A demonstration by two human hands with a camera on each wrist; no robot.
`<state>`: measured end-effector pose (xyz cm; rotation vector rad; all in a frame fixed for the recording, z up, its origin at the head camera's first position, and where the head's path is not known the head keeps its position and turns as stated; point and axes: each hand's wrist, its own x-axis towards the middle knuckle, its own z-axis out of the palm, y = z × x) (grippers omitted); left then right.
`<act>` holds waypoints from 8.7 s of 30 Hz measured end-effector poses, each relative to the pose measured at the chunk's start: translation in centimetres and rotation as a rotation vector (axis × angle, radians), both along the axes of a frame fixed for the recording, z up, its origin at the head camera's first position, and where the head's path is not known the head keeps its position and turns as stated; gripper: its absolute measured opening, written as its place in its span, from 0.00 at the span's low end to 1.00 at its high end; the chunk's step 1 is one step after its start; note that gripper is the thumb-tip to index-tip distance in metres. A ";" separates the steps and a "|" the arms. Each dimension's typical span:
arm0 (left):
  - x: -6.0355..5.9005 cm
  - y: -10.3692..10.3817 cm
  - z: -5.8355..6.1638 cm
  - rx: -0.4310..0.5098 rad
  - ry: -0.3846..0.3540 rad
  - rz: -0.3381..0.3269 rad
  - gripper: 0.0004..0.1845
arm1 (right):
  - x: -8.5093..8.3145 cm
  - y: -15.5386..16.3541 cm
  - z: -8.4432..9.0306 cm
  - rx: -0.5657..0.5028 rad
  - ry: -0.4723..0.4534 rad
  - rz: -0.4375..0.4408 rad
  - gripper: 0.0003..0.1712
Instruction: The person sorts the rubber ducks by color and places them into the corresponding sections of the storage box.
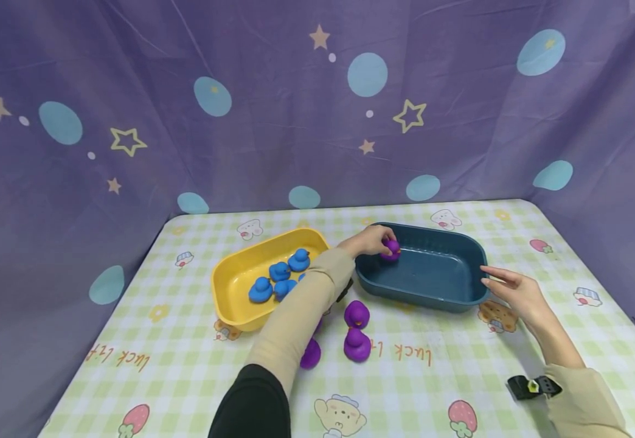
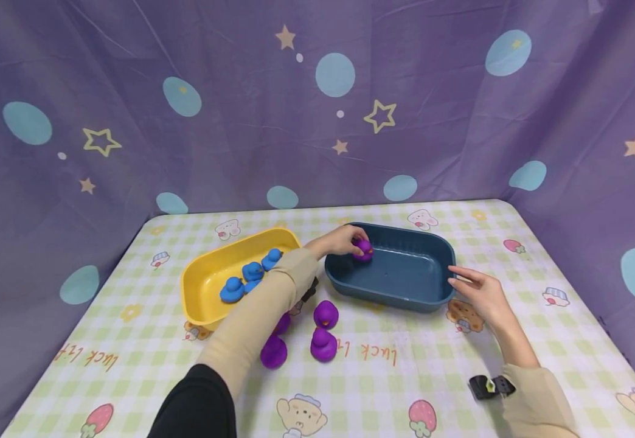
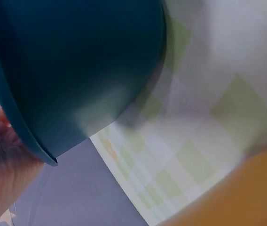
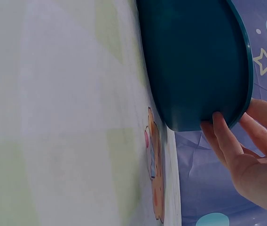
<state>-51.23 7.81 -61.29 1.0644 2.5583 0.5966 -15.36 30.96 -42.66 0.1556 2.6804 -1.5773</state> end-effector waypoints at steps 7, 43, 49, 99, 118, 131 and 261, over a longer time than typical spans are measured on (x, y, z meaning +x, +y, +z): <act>6.2 -0.8 7.3 -0.064 0.005 0.043 0.20 | 0.0 0.0 0.0 0.001 0.001 -0.005 0.35; 22.9 -5.5 24.9 0.071 -0.094 0.047 0.16 | -0.1 0.0 -0.4 -0.006 -0.030 -0.032 0.32; 22.9 -6.4 24.3 0.071 -0.053 0.003 0.16 | 0.0 0.0 -0.3 0.015 -0.006 -0.006 0.35; 32.0 -14.1 23.7 0.017 0.033 -0.163 0.14 | -0.1 0.2 -0.6 -0.043 0.037 -0.011 0.33; 33.5 -15.4 22.5 0.050 0.029 -0.170 0.14 | -0.1 0.3 -0.7 -0.071 0.033 -0.006 0.32; 34.1 -15.4 21.8 -0.025 0.020 -0.126 0.14 | 0.0 0.2 -0.5 -0.075 0.033 -0.002 0.33; 24.4 -8.3 25.8 0.104 0.032 -0.043 0.14 | -1.7 2.3 -4.4 -0.125 -0.011 -0.042 0.35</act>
